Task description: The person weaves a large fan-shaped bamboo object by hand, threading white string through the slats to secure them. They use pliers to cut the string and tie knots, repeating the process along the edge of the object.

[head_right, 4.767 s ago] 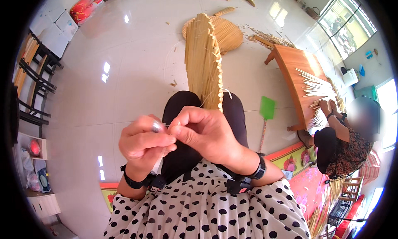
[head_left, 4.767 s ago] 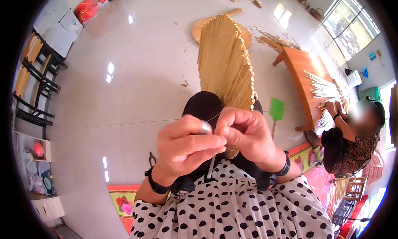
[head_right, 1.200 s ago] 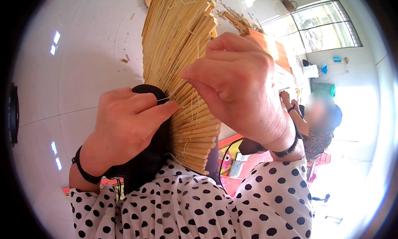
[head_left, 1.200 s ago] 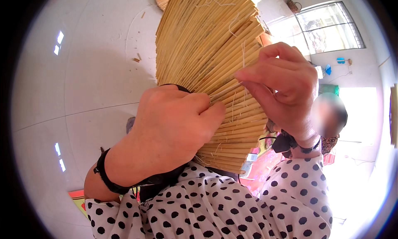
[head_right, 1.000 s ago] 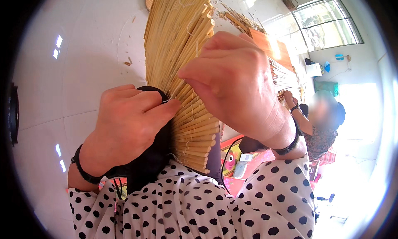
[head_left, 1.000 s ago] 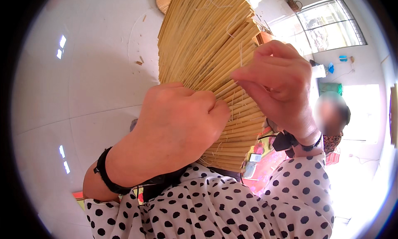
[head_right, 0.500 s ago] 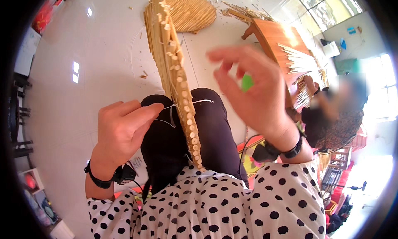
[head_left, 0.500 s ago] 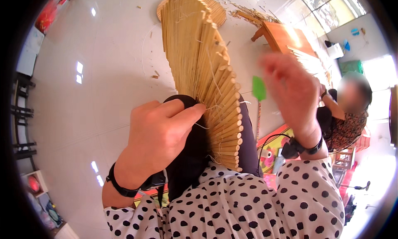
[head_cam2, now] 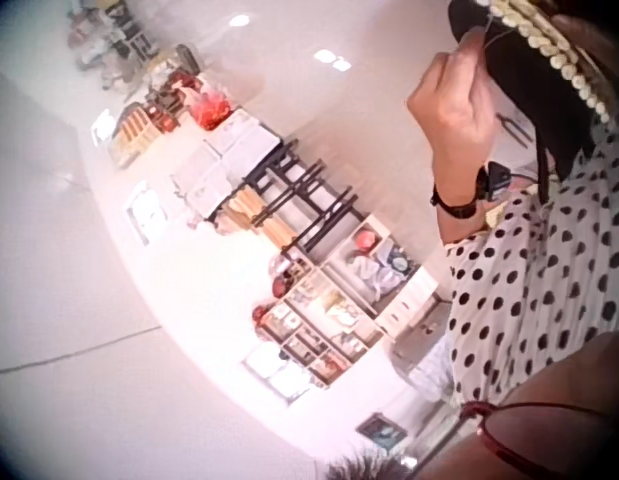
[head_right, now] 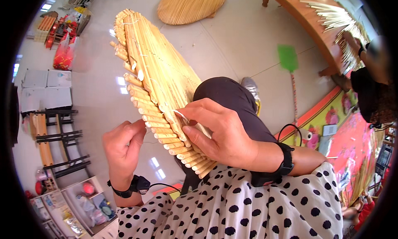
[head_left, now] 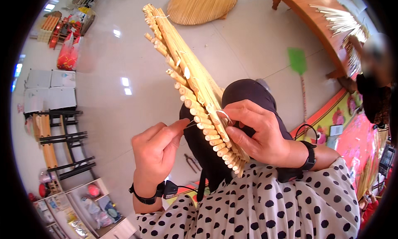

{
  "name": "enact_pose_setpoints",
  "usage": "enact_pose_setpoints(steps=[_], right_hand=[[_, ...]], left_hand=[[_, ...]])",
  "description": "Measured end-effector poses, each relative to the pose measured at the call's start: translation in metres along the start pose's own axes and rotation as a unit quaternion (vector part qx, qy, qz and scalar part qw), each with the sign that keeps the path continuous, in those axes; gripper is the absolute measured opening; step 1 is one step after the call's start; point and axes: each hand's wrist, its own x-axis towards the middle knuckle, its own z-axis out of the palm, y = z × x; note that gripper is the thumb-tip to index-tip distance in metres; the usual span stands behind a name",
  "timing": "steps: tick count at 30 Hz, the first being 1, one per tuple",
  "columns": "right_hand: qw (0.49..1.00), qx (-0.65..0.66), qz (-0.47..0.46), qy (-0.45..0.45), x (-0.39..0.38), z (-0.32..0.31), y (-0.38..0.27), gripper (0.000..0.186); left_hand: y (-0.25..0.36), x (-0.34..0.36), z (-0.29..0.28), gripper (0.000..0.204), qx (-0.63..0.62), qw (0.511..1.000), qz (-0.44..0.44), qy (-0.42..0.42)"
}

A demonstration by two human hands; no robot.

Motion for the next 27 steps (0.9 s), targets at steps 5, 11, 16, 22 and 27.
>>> enact_pose_setpoints(steps=[5, 11, 16, 22, 27], right_hand=[[0.997, 0.077, -0.015, -0.001, -0.007, 0.005, 0.014, 0.034], [0.982, 0.151, -0.078, -0.076, -0.009, 0.009, 0.033, 0.047], [0.965, 0.207, -0.115, -0.111, -0.008, 0.015, 0.041, 0.05], [0.956, 0.227, -0.117, -0.145, -0.007, 0.01, 0.046, 0.053], [0.953, 0.231, -0.126, -0.148, -0.006, 0.013, 0.046, 0.053]], left_hand=[[-0.003, 0.0, -0.006, 0.022, 0.027, 0.999, 0.003, -0.023], [-0.008, -0.015, -0.016, 0.014, 0.051, 0.998, -0.027, -0.037], [-0.008, -0.035, -0.02, 0.018, 0.058, 0.995, -0.071, -0.024], [-0.001, -0.051, -0.02, 0.02, 0.089, 0.987, -0.134, -0.003], [0.0, -0.057, -0.014, 0.021, 0.068, 0.984, -0.158, 0.049]])
